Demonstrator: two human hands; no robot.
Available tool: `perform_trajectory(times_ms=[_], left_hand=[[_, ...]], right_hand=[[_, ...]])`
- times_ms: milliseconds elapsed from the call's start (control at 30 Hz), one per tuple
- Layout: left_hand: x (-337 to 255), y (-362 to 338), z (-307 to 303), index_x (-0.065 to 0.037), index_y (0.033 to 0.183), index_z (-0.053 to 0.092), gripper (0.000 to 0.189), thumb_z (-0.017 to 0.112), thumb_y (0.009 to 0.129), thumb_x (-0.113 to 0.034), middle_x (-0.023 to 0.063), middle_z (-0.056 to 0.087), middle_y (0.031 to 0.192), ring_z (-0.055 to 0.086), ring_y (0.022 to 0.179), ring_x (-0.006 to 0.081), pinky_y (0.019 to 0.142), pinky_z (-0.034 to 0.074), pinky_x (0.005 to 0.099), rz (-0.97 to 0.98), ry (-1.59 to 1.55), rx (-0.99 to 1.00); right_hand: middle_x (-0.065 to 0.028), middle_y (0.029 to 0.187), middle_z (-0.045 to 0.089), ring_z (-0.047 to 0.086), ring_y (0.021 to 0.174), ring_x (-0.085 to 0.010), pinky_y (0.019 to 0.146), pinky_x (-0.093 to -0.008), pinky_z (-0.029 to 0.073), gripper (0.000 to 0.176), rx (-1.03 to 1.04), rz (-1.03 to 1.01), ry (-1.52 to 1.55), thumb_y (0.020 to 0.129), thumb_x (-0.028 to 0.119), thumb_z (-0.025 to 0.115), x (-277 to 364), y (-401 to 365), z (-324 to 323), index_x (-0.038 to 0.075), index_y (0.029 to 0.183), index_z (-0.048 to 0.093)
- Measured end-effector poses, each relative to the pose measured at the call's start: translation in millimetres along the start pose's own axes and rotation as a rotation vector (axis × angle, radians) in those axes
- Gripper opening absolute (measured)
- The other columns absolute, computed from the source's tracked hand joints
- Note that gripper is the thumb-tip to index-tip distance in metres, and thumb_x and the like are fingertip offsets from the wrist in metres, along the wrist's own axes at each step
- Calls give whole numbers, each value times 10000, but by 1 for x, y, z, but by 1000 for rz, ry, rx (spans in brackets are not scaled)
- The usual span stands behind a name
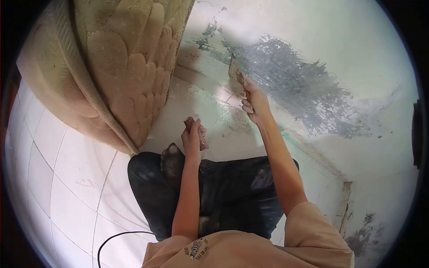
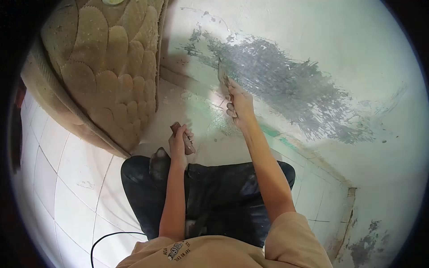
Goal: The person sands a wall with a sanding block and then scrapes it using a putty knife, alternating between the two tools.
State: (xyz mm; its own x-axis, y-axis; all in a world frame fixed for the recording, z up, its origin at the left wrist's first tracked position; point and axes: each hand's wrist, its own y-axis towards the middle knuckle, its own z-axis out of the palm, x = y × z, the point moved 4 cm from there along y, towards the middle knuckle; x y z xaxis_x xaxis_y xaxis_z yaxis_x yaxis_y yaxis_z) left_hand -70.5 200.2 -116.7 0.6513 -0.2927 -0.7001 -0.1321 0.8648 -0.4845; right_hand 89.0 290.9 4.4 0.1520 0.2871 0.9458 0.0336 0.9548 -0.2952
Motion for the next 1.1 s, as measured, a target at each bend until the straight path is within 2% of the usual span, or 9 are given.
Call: perform_trajectory(times_ms=[167, 233, 267, 600, 667, 800, 900, 967, 1100], left_hand=[[4, 2, 0, -41, 744, 562, 271, 587, 835, -295, 46, 534, 638, 511, 561, 121, 627, 433, 257, 35, 34, -31], [4, 4, -2, -42, 745, 564, 270, 588, 833, -296, 44, 539, 649, 519, 585, 122, 632, 433, 257, 35, 29, -25], [5, 5, -1, -43, 745, 564, 268, 587, 833, -295, 43, 544, 660, 524, 607, 122, 643, 432, 257, 28, 33, -32], [0, -3, 1, -62, 735, 555, 249, 584, 834, -289, 28, 542, 678, 532, 649, 118, 656, 431, 253, 33, 76, -19], [-2, -4, 1, -64, 731, 550, 249, 583, 836, -288, 24, 538, 677, 531, 651, 115, 655, 430, 253, 21, 56, -11], [1, -2, 4, -71, 721, 540, 250, 585, 836, -288, 15, 525, 670, 525, 650, 109, 646, 427, 256, -3, 64, -19], [0, -2, 0, -74, 722, 544, 252, 590, 834, -295, 14, 517, 664, 519, 647, 105, 633, 425, 256, 32, 63, -13], [3, 2, -3, -69, 748, 541, 253, 590, 824, -306, 24, 525, 678, 525, 647, 117, 634, 431, 258, 37, 60, -20], [3, 2, 1, -60, 776, 543, 266, 592, 813, -319, 36, 538, 692, 532, 648, 128, 623, 432, 261, 23, 59, 10]], right_hand=[[9, 689, 453, 240, 364, -29, 290, -162, 206, 454, 87, -47, 12, 919, 144, 395, 13, -13, -7, 104, 1370, 349], [39, 582, 414, 275, 370, -24, 298, -176, 216, 382, -30, -95, 97, 910, 105, 428, 27, -29, -5, 95, 1289, 473], [16, 688, 456, 240, 364, -26, 289, -162, 207, 440, 25, -108, 38, 921, 137, 395, 23, -23, -10, 107, 1360, 372], [16, 674, 462, 245, 368, -32, 294, -174, 188, 427, -7, -128, 95, 916, 116, 402, 16, -13, -1, 87, 1342, 396], [12, 669, 461, 252, 372, -36, 297, -179, 189, 408, -2, -196, 96, 913, 113, 410, 22, -21, 0, 77, 1320, 424], [7, 672, 466, 255, 376, -35, 298, -181, 187, 403, -15, -209, 64, 913, 115, 413, 22, -1, 14, 76, 1313, 435], [3, 688, 476, 251, 375, -35, 297, -183, 186, 407, 64, -192, 78, 910, 106, 409, 14, 10, 34, 73, 1314, 436], [-1, 702, 482, 249, 375, -38, 298, -186, 187, 410, -38, -199, 42, 906, 101, 410, 16, -5, 31, 63, 1314, 432], [-3, 711, 484, 252, 377, -40, 302, -186, 193, 408, -64, -220, 54, 905, 105, 416, 17, -13, 19, 57, 1311, 430]])
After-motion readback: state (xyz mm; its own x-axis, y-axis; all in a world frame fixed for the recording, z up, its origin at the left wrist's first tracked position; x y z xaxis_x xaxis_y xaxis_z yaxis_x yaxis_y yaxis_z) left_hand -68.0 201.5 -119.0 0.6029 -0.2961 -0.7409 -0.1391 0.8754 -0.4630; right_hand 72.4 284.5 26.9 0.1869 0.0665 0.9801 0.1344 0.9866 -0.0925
